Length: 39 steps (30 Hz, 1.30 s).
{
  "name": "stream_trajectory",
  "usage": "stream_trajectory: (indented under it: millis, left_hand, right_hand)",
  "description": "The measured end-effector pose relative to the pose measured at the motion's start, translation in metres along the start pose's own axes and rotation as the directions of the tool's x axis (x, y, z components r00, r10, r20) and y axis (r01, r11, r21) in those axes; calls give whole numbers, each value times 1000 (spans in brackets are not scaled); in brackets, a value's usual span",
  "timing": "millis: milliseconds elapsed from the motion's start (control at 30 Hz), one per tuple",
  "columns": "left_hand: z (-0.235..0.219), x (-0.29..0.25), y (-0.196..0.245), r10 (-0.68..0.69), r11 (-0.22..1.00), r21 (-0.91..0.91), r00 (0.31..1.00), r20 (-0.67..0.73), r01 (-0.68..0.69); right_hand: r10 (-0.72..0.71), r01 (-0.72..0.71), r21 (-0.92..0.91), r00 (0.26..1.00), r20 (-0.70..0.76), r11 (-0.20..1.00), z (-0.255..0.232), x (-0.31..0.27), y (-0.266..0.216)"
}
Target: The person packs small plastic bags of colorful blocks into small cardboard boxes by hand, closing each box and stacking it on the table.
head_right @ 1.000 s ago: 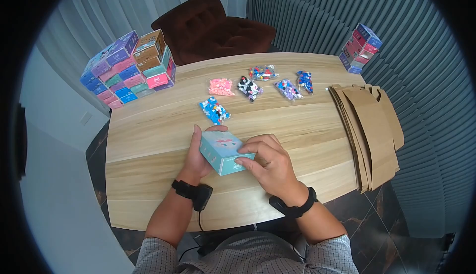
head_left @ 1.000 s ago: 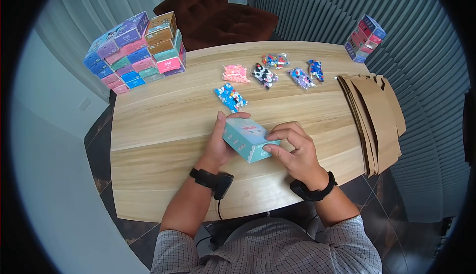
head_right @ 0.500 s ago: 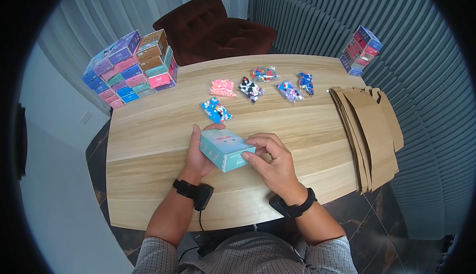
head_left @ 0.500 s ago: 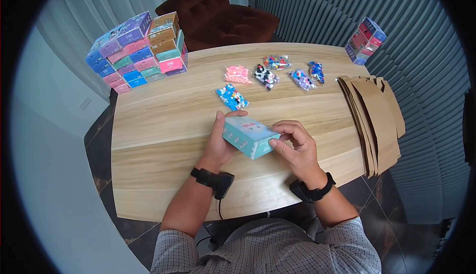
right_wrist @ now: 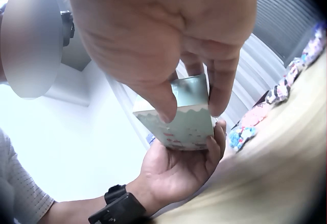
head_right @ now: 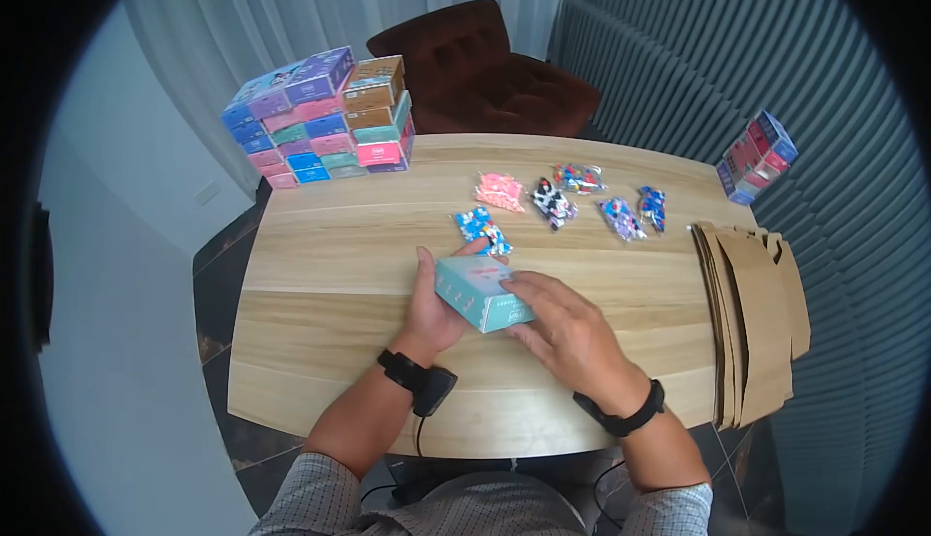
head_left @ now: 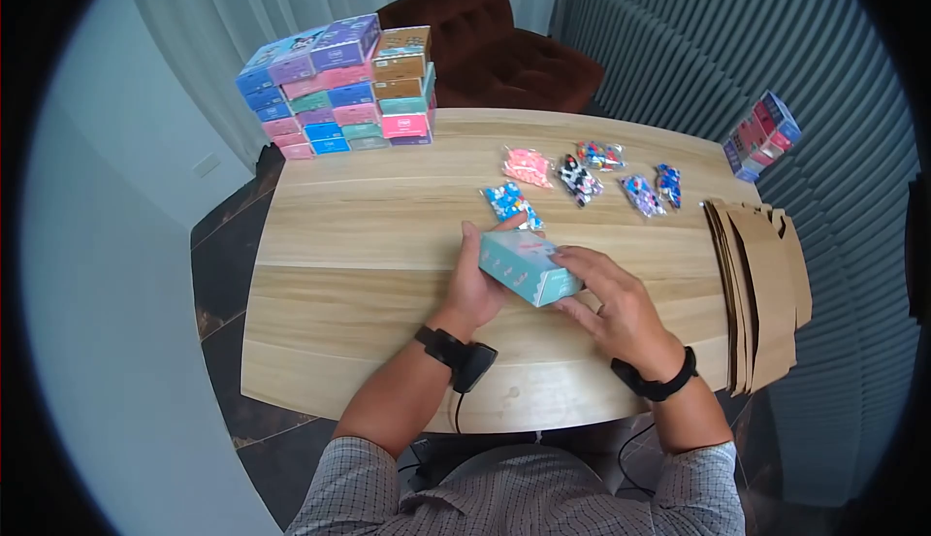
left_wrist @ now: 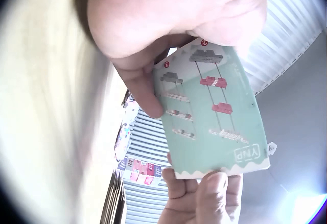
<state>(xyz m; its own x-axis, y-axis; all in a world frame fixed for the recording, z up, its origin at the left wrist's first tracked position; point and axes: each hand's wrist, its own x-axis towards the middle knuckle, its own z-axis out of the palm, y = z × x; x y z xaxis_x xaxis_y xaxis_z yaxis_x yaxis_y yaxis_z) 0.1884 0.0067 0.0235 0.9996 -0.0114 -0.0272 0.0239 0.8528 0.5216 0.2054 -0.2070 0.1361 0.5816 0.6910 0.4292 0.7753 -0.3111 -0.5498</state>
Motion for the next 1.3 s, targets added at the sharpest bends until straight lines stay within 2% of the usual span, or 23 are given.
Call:
stream_trajectory:
  millis: [133,233,267,333,433,533,633,767,900,967,1100,1233,1300]
  left_hand:
    - [21,-3,10,122,987,-99,990,-69,-129]
    - [-28,11,-2,77,995,68,996,37,-79]
    - [-15,8,-2,88,991,107,994,-63,-81]
    - [-18,9,-3,72,982,178,997,-37,-65]
    - [-18,8,-5,68,977,203,997,-39,-59]
    - [-18,7,-5,66,977,205,997,-49,-55]
    - [-17,6,-5,59,979,196,997,-47,-48]
    - [-17,5,-4,40,980,196,998,-58,-28]
    - [-16,5,-4,36,983,182,998,-56,-25]
    - [-15,3,-4,35,983,182,993,-112,-14]
    - [-16,4,-6,24,990,138,990,-138,-4]
    - [-21,6,-6,37,993,113,994,-102,-25]
    - [-22,6,-6,37,994,103,996,-84,-28]
  right_hand:
    - [-140,137,-68,989,-37,988,-23,42,-11]
    - [-203,178,-157,967,-157,971,-25,91,-18]
    - [-249,210,-198,948,-198,957,-22,111,-17]
    - [-343,266,-281,899,-274,922,-11,156,-13]
    - [-385,257,-395,876,-290,882,11,220,-2]
    - [-475,281,-501,822,-314,819,35,273,13]
    - [-436,213,-561,849,-299,800,61,312,28]
    - [-311,156,-537,927,-212,829,91,335,40]
    - [-352,211,-444,898,-264,871,107,348,46]
    - [-381,242,-440,888,-259,865,110,351,45]
    - [-300,198,-325,905,-301,925,113,343,44]
    - [-214,159,-191,923,-319,969,104,322,47]
    - [-213,158,-189,923,-321,969,91,303,50]
